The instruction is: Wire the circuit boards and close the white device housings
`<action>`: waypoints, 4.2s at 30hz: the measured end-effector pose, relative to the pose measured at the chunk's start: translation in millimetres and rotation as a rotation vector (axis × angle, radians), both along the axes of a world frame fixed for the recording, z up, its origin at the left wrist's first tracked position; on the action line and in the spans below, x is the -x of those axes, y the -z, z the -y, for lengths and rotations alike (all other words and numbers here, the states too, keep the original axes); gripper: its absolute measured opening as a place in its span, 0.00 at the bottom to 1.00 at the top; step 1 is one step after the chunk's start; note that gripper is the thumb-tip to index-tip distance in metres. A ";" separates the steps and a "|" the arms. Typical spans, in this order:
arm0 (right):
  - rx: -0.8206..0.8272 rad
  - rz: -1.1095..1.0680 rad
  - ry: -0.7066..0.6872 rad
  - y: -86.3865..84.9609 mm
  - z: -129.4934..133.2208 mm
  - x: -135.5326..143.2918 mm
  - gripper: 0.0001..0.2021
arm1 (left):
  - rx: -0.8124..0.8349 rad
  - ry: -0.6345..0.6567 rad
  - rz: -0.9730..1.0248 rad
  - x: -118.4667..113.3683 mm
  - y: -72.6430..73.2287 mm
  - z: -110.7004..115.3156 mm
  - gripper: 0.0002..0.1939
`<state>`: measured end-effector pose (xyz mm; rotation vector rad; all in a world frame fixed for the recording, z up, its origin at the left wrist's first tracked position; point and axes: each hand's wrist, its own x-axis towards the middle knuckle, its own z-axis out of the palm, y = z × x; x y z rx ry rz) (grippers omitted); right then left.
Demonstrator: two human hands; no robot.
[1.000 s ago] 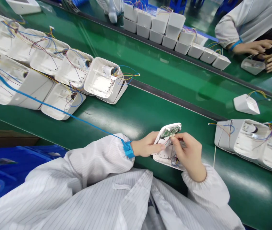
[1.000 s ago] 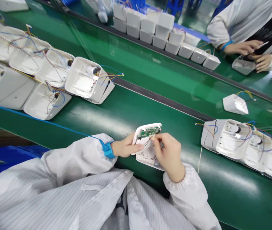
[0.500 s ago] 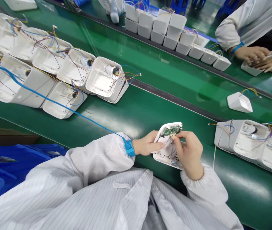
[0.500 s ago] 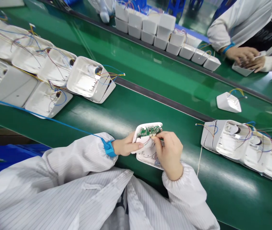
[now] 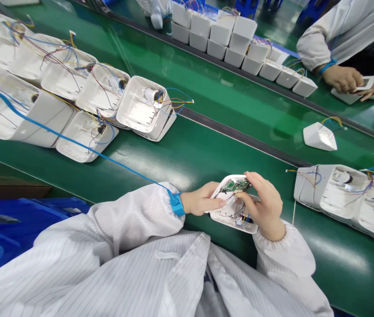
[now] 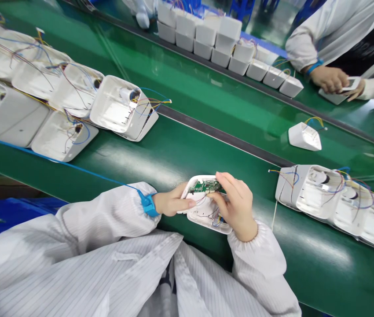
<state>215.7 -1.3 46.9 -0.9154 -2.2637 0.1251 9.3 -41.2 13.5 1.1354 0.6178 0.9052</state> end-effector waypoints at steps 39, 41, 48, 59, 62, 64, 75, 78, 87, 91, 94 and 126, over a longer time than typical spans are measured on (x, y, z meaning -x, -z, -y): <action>-0.046 0.025 -0.044 2.3 -5.6 0.6 0.26 | 0.237 -0.012 0.176 -1.6 -4.3 3.5 0.27; -0.058 0.040 -0.017 2.1 -3.2 1.9 0.25 | 0.212 -0.019 0.151 -2.5 -2.5 4.4 0.26; -0.072 0.072 0.029 0.5 1.9 5.0 0.23 | 0.110 -0.027 0.097 -5.8 4.6 5.6 0.26; -0.026 0.041 0.046 1.1 2.7 5.5 0.23 | 0.229 -0.031 0.184 -5.6 1.4 4.6 0.25; 0.114 -0.053 0.028 -1.6 -0.2 5.2 0.27 | 0.282 -0.007 0.231 -3.5 -3.2 2.9 0.26; 0.246 -0.117 0.006 -4.8 -2.6 3.7 0.31 | 0.274 -0.005 0.242 -1.2 -4.9 0.8 0.28; 0.220 -0.370 -0.101 -9.2 0.3 -0.7 0.07 | -0.630 -0.485 -0.301 24.6 -6.0 -32.5 0.30; 0.023 -0.182 -0.119 -5.2 -4.7 0.8 0.08 | -0.600 -0.535 -0.429 27.1 -3.9 -32.9 0.28; -0.046 0.062 -0.202 -5.4 -4.5 7.3 0.08 | -0.555 -0.300 -0.765 4.8 -6.6 -20.2 0.52; 0.077 -0.172 0.053 -0.2 -14.0 -2.2 0.19 | -0.672 -0.413 -0.559 2.4 2.0 -23.0 0.51; 0.278 -0.295 0.203 17.6 -26.5 -9.3 0.15 | -0.767 -0.446 -0.302 0.7 13.2 -26.5 0.50; 0.050 0.123 0.691 47.2 -133.2 0.2 0.12 | -0.611 -0.149 -0.143 8.9 20.5 -21.1 0.49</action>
